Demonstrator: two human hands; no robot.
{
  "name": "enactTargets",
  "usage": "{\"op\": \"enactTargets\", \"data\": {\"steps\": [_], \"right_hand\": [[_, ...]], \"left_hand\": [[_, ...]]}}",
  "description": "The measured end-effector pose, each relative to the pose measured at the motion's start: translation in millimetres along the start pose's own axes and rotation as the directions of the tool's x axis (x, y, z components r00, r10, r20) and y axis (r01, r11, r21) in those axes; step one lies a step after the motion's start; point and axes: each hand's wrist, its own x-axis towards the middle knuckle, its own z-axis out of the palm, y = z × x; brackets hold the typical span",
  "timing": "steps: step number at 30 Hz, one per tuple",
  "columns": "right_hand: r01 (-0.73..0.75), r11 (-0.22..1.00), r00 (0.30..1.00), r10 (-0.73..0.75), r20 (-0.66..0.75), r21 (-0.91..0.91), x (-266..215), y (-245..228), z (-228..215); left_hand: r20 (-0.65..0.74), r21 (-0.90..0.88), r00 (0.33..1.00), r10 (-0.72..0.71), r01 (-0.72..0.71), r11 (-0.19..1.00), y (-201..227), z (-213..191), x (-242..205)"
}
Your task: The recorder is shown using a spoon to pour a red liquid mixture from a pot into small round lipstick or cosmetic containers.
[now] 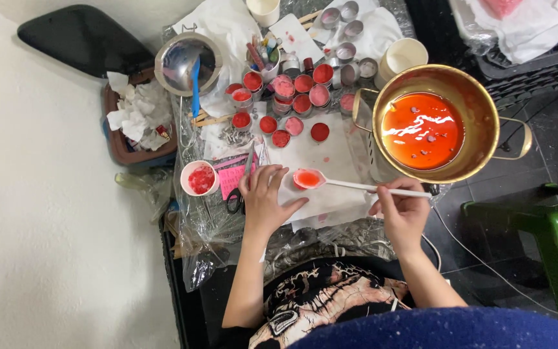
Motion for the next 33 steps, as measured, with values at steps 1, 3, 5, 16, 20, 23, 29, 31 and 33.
{"op": "enactTargets", "data": {"steps": [1, 3, 5, 16, 20, 23, 29, 31, 33], "right_hand": [[-0.004, 1.000, 1.000, 0.004, 0.003, -0.001, -2, 8, 0], [-0.035, 0.999, 0.999, 0.035, -0.004, -0.020, -5, 25, -1], [-0.038, 0.998, 0.999, 0.038, -0.010, -0.047, -5, 32, -1], [0.003, 0.967, 1.000, -0.006, -0.012, -0.253, 1, 22, 2], [0.074, 0.919, 0.997, -0.073, 0.017, -0.386, 0, 12, 6], [0.138, 0.871, 0.990, -0.134, 0.043, -0.472, -1, 4, 10], [0.296, 0.777, 0.954, -0.266, 0.136, -0.555, -2, -7, 15], [0.333, 0.760, 0.942, -0.293, 0.162, -0.558, -2, -9, 16], [0.368, 0.734, 0.929, -0.310, 0.201, -0.571, -2, -9, 15]], "left_hand": [[0.001, 0.001, 1.000, -0.005, 0.005, 1.000, -1, -2, -1], [0.005, 0.005, 1.000, -0.013, 0.013, 1.000, -4, -5, -3], [0.010, 0.015, 1.000, -0.024, 0.024, 1.000, -10, -6, -7], [0.035, 0.046, 0.999, -0.039, 0.037, 0.998, -8, -6, -13], [0.052, 0.037, 0.998, -0.044, 0.042, 0.998, 1, -8, -10], [0.062, 0.041, 0.997, -0.053, 0.051, 0.998, 3, -9, -10], [0.078, 0.049, 0.995, -0.069, 0.065, 0.997, 3, -8, -10], [0.083, 0.051, 0.994, -0.074, 0.070, 0.996, 3, -8, -10], [0.091, 0.055, 0.993, -0.080, 0.076, 0.996, 4, -7, -11]]}}
